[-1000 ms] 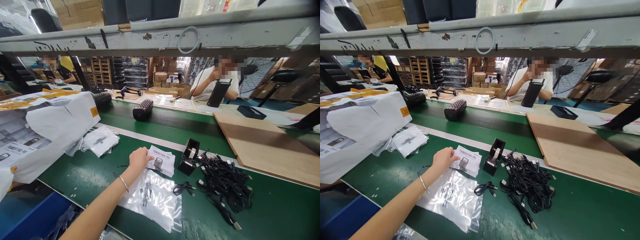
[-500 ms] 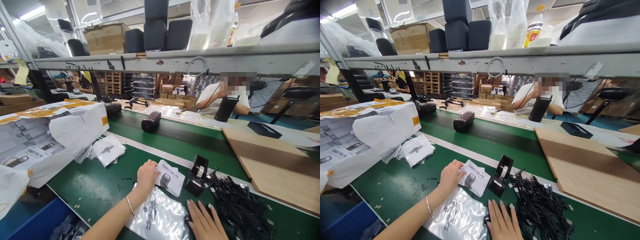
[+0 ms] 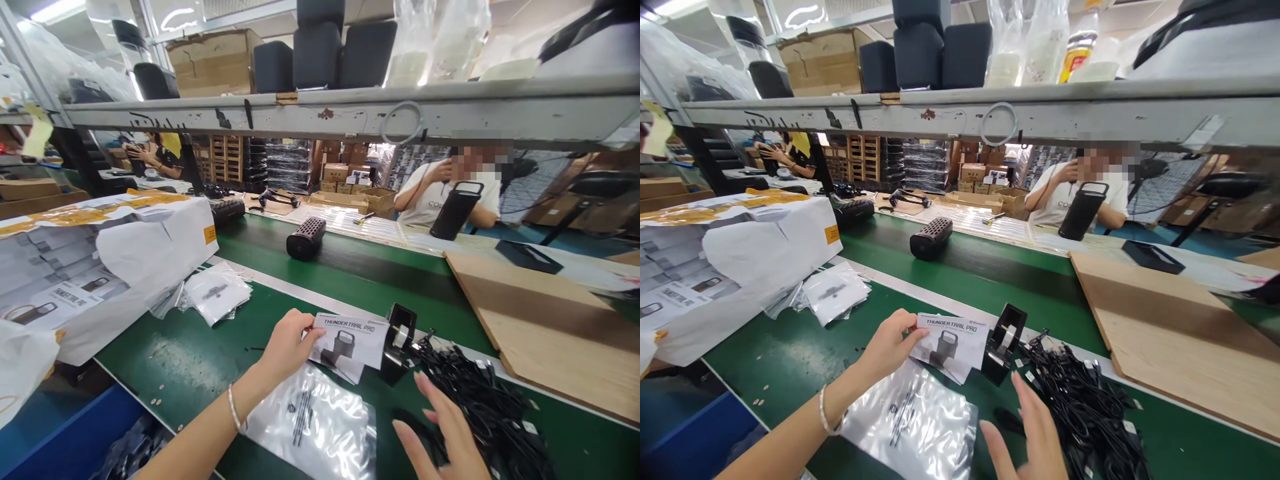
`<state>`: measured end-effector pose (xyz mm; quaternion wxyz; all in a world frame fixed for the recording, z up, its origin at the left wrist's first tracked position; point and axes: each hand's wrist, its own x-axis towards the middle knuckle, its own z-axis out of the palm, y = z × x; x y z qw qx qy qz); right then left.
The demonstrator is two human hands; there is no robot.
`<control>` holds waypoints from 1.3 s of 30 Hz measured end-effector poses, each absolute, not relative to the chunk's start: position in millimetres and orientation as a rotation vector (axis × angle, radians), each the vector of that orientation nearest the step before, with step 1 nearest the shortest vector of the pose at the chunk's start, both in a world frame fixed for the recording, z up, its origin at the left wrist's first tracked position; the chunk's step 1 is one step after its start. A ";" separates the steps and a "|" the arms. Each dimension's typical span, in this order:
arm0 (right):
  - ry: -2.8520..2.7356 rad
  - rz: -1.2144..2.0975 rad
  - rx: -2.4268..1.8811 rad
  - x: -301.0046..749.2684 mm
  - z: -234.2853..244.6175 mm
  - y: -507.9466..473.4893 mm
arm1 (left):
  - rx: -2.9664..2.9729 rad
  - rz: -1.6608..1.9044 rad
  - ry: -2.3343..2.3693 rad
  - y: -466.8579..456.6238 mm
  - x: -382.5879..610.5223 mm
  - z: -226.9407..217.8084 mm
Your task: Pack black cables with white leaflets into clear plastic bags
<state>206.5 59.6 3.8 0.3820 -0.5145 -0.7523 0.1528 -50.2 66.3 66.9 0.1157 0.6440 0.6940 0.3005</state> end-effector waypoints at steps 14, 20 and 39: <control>-1.171 1.366 -1.598 224.3 26.2 15.8 | 1.722 0.494 1.915 9.5 0.3 34.0; -1.068 1.244 -1.725 231.8 18.4 -1.3 | 1.851 0.365 2.023 5.7 12.7 7.9; -0.943 1.235 -1.669 210.2 16.4 -10.1 | 1.989 0.428 1.825 -4.5 7.3 11.0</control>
